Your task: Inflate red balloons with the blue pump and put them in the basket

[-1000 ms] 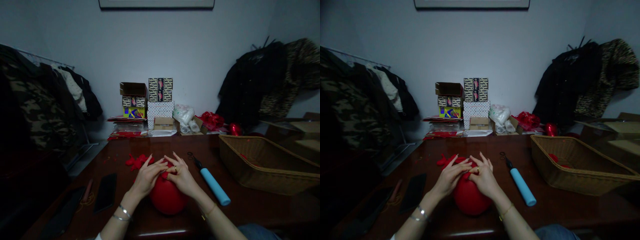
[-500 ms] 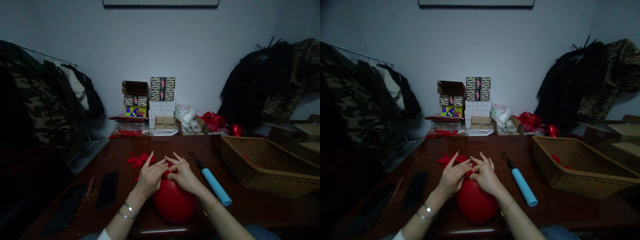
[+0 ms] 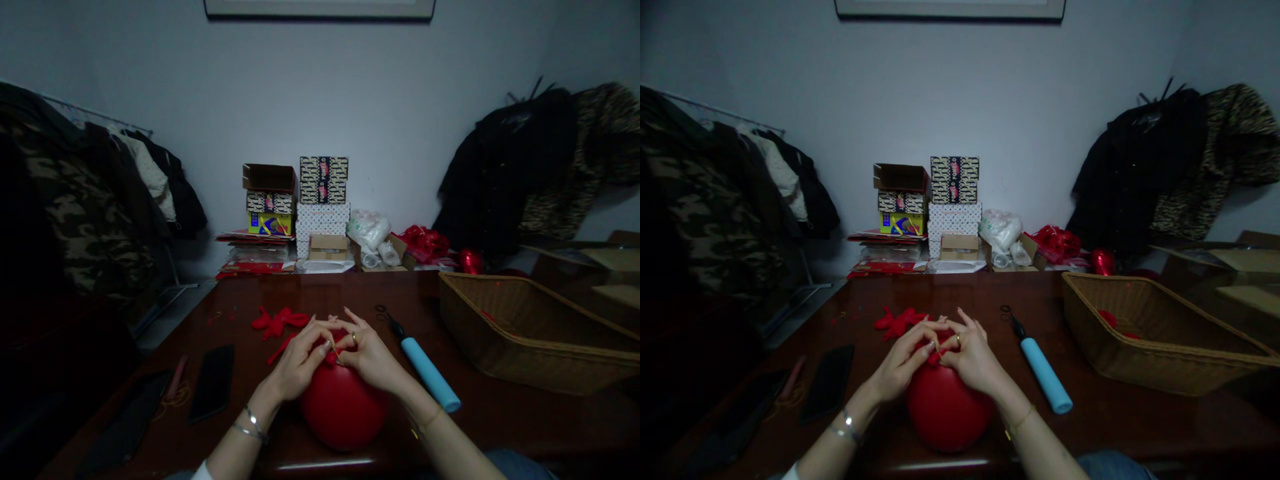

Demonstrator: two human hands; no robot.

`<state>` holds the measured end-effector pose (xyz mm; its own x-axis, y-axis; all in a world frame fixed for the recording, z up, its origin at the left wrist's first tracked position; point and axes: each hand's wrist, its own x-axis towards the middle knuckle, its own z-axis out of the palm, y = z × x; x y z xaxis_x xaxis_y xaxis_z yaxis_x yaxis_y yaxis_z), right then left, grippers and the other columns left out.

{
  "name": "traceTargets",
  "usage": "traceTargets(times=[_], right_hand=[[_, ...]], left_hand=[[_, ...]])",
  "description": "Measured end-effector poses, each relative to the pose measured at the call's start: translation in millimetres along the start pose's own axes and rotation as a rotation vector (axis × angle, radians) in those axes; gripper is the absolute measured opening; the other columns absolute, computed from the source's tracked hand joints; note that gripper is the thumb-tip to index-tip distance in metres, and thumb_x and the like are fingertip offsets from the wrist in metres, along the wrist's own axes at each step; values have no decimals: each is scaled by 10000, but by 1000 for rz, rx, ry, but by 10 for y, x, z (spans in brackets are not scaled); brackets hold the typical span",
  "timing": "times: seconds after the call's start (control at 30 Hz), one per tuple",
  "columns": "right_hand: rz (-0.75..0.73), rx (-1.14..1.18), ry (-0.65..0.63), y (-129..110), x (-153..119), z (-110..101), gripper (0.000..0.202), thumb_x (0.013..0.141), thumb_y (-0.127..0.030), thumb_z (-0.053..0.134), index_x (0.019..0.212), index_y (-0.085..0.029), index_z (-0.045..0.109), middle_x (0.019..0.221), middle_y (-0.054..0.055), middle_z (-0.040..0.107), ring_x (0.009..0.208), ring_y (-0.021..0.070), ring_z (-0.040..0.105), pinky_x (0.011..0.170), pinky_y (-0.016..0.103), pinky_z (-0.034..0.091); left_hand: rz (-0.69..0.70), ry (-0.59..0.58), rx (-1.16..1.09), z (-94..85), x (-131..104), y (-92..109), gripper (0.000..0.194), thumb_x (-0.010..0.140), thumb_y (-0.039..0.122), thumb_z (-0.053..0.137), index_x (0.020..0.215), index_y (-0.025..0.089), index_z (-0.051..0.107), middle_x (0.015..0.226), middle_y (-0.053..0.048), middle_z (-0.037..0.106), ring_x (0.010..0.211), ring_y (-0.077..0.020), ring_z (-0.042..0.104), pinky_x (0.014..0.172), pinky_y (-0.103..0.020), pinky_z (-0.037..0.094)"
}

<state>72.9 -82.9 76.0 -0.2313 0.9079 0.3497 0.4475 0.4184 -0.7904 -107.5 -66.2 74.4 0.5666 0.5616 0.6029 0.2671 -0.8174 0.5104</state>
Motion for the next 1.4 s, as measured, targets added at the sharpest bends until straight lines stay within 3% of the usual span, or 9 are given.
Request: traceTargets(times=[0.2,0.37,0.53,0.8,0.93,1.0,1.17,1.3,1.4], right_hand=[[-61,-75,-64,-22,-20,22,106,728,-287,633,747,-354,712,1315,-74,491,1370,239,120,1071,555,12],[-49,22,-7,9,-5,34,110,722,-341,653,813,-351,714,1244,-36,563,1337,236,232,1079,506,126],[-31,179,95,55,1,41,116,715,-387,669,801,-327,719,1146,-10,632,1258,235,370,1043,472,248],[-44,243,161,104,3,71,188,718,-451,662,836,-315,715,1123,14,645,1208,244,433,1013,477,304],[-40,227,212,113,-1,131,167,717,-441,665,820,-319,717,1096,14,658,1167,237,463,1002,465,320],[-37,212,234,100,-9,170,148,729,-432,656,807,-322,718,1102,11,655,1147,229,474,1000,454,324],[-45,174,239,31,-42,245,141,749,-431,637,776,-319,719,1098,7,655,1133,223,474,991,439,338],[-66,148,248,-1,-57,275,157,779,-429,608,789,-315,715,1110,5,650,1131,212,474,981,421,351],[-87,123,261,7,-67,297,149,792,-412,598,767,-320,713,1097,-3,656,1122,204,478,980,413,352]], left_hand=[[73,-129,243,-187,9,48,142,803,107,409,779,203,511,1141,-52,584,1193,-216,468,1106,-526,43],[70,-72,273,-181,-2,42,123,698,81,476,708,204,472,1059,-55,577,1122,-219,509,1100,-524,112],[46,-1,177,-132,-12,-6,146,669,80,494,668,201,412,1051,-77,567,1078,-225,523,1080,-517,184],[14,82,-68,-135,-37,-101,135,791,244,479,692,205,394,1021,-109,596,1051,-249,539,1063,-524,190],[-25,163,-72,-150,-14,-84,190,818,258,486,656,203,405,887,-59,625,938,-213,582,1066,-537,157],[-18,191,-88,-157,2,-71,224,823,273,490,630,205,398,776,-33,610,852,-191,577,1051,-519,205],[-76,193,-321,-173,14,-112,277,830,331,492,607,202,388,642,-15,521,673,-156,490,794,-370,429],[-180,136,-582,-188,-11,-173,268,819,321,519,609,191,415,602,-13,538,623,-144,480,665,-303,412],[-265,85,-644,-209,-36,-199,228,818,317,518,646,167,527,581,-6,545,557,-129,472,618,-290,400]])
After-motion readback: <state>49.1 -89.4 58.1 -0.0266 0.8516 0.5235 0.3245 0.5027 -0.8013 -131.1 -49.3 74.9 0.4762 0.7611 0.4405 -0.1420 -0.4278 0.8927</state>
